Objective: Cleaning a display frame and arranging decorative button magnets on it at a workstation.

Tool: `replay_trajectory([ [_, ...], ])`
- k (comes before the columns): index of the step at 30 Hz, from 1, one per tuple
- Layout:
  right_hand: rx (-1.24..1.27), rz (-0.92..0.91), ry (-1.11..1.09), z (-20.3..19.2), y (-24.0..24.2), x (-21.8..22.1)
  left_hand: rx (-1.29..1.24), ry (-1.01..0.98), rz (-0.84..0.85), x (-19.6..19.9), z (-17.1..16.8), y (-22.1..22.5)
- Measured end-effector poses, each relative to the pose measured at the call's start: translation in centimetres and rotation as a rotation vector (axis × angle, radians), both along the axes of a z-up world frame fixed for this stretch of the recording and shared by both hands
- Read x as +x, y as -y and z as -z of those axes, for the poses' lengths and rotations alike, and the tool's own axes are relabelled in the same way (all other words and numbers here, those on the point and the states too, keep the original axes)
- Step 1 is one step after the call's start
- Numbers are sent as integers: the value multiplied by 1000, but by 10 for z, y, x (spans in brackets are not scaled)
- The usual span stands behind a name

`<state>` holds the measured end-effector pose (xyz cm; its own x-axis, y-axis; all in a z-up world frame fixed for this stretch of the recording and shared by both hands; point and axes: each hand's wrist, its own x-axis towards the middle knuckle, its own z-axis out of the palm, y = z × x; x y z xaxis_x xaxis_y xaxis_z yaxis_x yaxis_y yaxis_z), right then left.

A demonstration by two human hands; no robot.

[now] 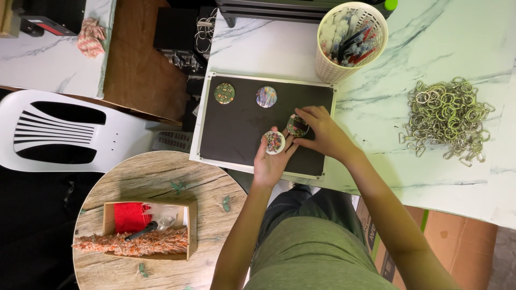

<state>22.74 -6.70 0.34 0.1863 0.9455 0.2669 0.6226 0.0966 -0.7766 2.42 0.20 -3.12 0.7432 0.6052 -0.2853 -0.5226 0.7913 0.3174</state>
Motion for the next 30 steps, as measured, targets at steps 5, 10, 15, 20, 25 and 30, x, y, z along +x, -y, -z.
replay_trajectory([
  [5,-37,-11,-15,7,-2,-2,13,2,26,0,-1,-2],
  [10,-64,-31,-79,12,-6,2,36,-37,42,-4,5,-7],
  [15,-78,-34,-118,12,-9,5,7,23,25,-4,10,-8],
  [20,-18,96,-99,42,-24,20,61,29,24,-1,-5,-10],
  [25,-6,235,-78,58,-38,30,62,18,10,-3,-14,-10],
  [30,5,254,-75,67,-44,32,49,5,-9,-7,-14,-8],
])
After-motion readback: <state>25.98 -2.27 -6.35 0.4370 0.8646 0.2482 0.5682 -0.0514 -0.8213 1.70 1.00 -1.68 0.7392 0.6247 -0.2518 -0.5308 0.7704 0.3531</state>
